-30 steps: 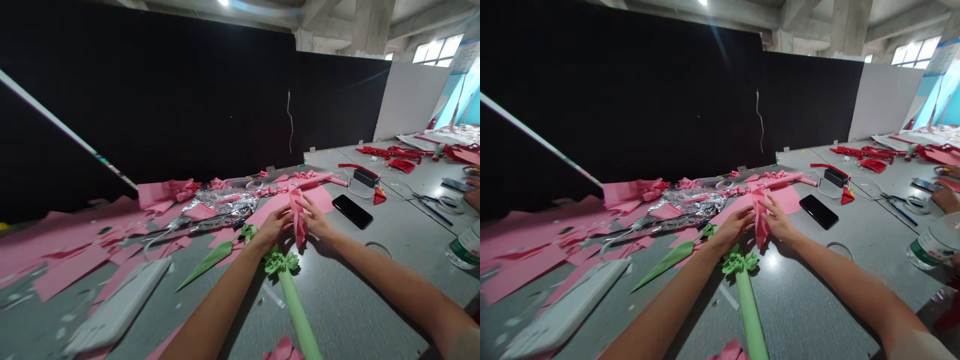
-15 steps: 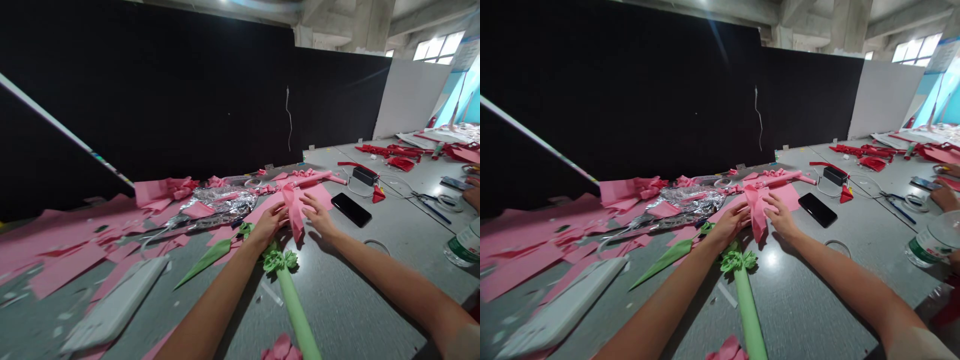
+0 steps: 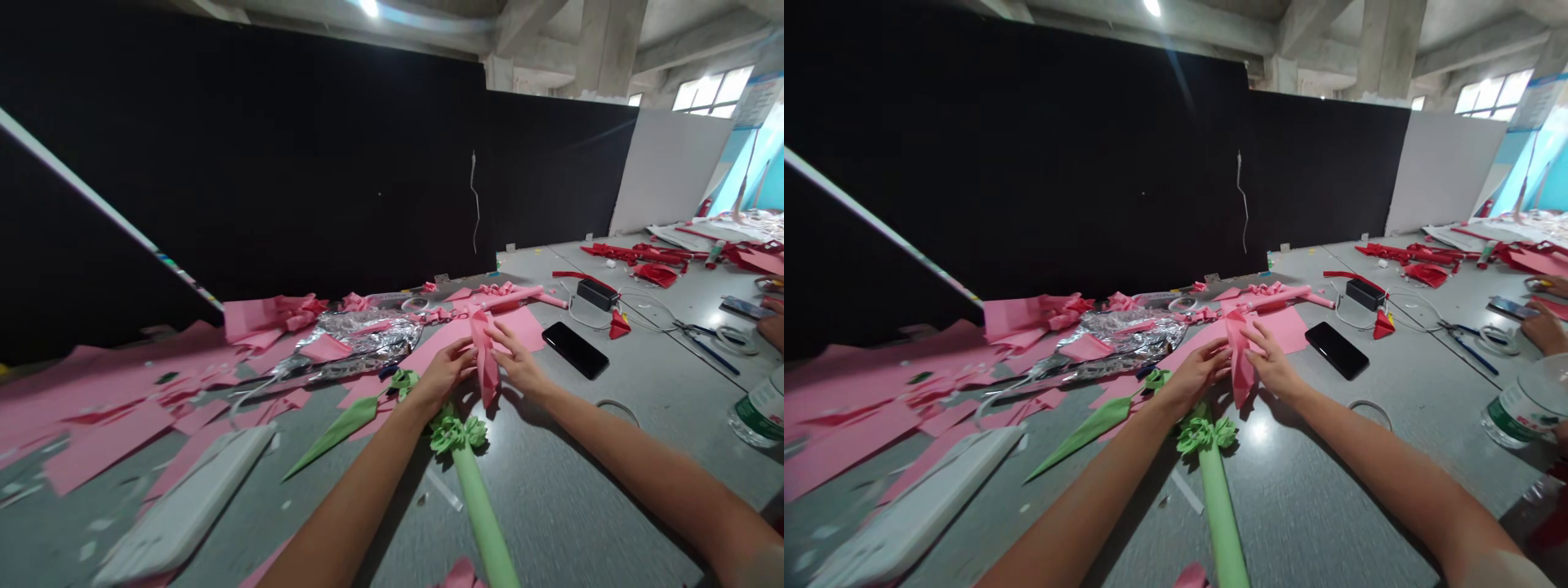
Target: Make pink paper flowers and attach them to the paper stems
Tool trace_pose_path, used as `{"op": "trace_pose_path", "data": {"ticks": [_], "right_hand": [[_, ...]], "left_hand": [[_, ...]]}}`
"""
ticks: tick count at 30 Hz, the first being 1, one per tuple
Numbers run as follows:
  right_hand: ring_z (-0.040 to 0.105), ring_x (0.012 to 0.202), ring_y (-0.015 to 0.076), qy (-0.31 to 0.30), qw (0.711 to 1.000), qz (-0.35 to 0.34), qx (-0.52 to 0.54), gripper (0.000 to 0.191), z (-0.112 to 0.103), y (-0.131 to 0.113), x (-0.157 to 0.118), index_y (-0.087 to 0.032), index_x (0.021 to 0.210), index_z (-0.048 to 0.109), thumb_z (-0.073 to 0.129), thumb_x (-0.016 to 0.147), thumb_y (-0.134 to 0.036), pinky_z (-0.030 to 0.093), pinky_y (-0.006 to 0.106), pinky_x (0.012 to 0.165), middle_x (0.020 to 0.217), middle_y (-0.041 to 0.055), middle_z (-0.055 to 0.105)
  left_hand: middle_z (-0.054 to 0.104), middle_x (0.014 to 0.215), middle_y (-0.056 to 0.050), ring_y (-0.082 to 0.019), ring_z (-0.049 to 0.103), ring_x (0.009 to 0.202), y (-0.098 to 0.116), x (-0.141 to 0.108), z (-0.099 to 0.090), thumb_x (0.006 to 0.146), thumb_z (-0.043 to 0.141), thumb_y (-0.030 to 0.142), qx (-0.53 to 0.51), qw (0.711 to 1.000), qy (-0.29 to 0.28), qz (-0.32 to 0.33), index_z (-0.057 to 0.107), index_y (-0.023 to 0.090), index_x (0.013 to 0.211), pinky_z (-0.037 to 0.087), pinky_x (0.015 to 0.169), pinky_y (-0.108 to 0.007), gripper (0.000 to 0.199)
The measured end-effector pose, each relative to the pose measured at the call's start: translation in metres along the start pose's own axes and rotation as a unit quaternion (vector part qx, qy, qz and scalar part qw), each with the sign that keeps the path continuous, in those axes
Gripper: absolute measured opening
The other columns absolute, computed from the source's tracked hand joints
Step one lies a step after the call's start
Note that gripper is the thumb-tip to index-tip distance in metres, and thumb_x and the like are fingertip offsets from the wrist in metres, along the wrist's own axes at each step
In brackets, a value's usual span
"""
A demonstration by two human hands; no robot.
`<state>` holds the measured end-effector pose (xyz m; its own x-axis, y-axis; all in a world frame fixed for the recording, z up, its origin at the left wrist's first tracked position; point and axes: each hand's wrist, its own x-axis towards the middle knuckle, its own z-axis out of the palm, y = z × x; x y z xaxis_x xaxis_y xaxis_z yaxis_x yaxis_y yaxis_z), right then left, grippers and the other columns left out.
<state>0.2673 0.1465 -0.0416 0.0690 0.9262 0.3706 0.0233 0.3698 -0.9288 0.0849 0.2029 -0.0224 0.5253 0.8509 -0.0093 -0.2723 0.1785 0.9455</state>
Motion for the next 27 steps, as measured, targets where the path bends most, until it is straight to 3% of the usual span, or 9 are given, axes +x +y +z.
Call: {"op": "trace_pose_path", "data": {"ticks": [9,13,17,22,25,27], "right_hand": [[0.054,0.145,0.0248,-0.01,1.0,-0.004,0.012,0.037,0.007,0.004,0.005,-0.038,0.131,0.077,0.068,0.095,-0.039,0.055,0.043,0.114,0.165,-0.0012,0.05],[0.057,0.141,0.0273,-0.006,1.0,0.001,0.01,0.025,0.009,0.007,0.005,-0.032,0.113,0.083,0.073,0.092,-0.039,0.051,0.048,0.119,0.156,0.0032,0.059],[0.055,0.143,0.0304,-0.014,1.0,0.01,0.0,0.012,0.005,0.009,0.004,-0.03,0.096,0.084,0.076,0.088,-0.033,0.044,0.054,0.125,0.156,0.0048,0.058],[0.053,0.144,0.0316,-0.027,0.999,0.021,-0.008,0.016,0.003,0.002,0.001,-0.029,0.086,0.085,0.074,0.08,-0.02,0.039,0.059,0.127,0.159,0.0032,0.056],[0.056,0.14,0.031,-0.011,0.999,0.031,-0.001,0.015,0.002,-0.001,-0.002,-0.028,0.08,0.083,0.073,0.076,-0.018,0.048,0.055,0.12,0.158,0.0021,0.057],[0.066,0.123,0.0284,0.019,0.998,0.052,0.009,0.014,-0.001,0.001,-0.004,-0.026,0.081,0.081,0.069,0.077,-0.021,0.062,0.049,0.099,0.155,0.0038,0.06]], "left_hand": [[0.083,0.11,-0.011,-0.023,0.081,0.091,-0.001,-0.002,0.002,0.072,0.101,0.034,0.003,1.0,-0.013,-0.021,0.079,0.018,0.118,0.064,0.081,-0.029,0.055],[0.083,0.108,-0.01,-0.022,0.081,0.09,0.0,0.001,-0.001,0.074,0.099,0.032,0.001,1.0,0.007,-0.01,0.078,0.018,0.116,0.063,0.079,-0.027,0.049],[0.083,0.106,-0.01,-0.021,0.081,0.087,0.002,0.005,-0.006,0.075,0.098,0.03,-0.004,0.999,0.032,-0.004,0.077,0.018,0.115,0.063,0.077,-0.026,0.047],[0.083,0.102,-0.008,-0.02,0.08,0.083,0.005,0.007,-0.007,0.074,0.098,0.032,-0.009,0.998,0.055,0.008,0.078,0.018,0.114,0.063,0.075,-0.027,0.047],[0.083,0.106,-0.008,-0.02,0.079,0.084,0.01,0.005,-0.006,0.074,0.098,0.035,-0.01,0.997,0.068,0.026,0.077,0.02,0.118,0.063,0.078,-0.029,0.052],[0.082,0.108,-0.007,-0.019,0.078,0.086,0.013,0.004,-0.007,0.074,0.097,0.037,-0.012,0.996,0.079,0.037,0.077,0.021,0.12,0.062,0.079,-0.027,0.052]]}}
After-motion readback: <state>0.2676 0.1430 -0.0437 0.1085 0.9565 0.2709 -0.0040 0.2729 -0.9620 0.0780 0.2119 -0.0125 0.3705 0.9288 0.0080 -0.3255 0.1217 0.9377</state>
